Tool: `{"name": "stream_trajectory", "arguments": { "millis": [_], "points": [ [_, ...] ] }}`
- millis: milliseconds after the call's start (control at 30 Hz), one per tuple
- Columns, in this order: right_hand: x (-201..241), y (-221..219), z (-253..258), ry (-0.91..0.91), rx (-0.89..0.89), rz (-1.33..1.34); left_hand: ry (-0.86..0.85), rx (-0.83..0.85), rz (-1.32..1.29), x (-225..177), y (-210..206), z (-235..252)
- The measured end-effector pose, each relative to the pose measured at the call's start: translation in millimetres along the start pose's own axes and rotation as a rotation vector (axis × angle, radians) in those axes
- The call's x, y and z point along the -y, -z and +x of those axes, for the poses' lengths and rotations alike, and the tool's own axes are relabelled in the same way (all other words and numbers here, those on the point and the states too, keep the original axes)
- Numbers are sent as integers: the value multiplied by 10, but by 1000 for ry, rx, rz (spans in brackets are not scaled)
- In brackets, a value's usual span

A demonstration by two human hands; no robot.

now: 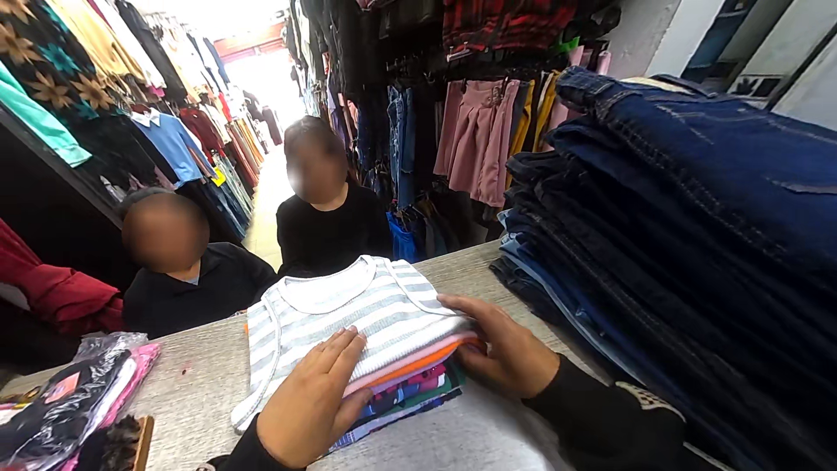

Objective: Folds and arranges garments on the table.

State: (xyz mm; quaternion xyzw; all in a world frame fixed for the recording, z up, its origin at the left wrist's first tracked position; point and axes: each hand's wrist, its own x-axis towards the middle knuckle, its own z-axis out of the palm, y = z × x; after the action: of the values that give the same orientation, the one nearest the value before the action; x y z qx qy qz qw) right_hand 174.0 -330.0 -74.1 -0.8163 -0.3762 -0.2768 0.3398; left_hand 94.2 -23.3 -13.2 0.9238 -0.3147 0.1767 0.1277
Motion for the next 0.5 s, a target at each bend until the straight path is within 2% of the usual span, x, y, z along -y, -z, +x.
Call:
{"name": "stream_trajectory", "arguments": {
  "millis": [100, 233, 333, 500],
  "points": [
    [-6, -90, 46, 96, 90, -7, 11, 9, 6, -21, -15, 0],
    [27, 19, 182, 58, -54, 0, 59, 5, 10, -9, -19, -31],
    [51, 17, 258, 67, -84, -41, 112, -1, -2, -21, 6, -45],
    [167, 19, 456, 174, 103, -133, 147, -55, 21, -310, -28, 253]
  ]
}}
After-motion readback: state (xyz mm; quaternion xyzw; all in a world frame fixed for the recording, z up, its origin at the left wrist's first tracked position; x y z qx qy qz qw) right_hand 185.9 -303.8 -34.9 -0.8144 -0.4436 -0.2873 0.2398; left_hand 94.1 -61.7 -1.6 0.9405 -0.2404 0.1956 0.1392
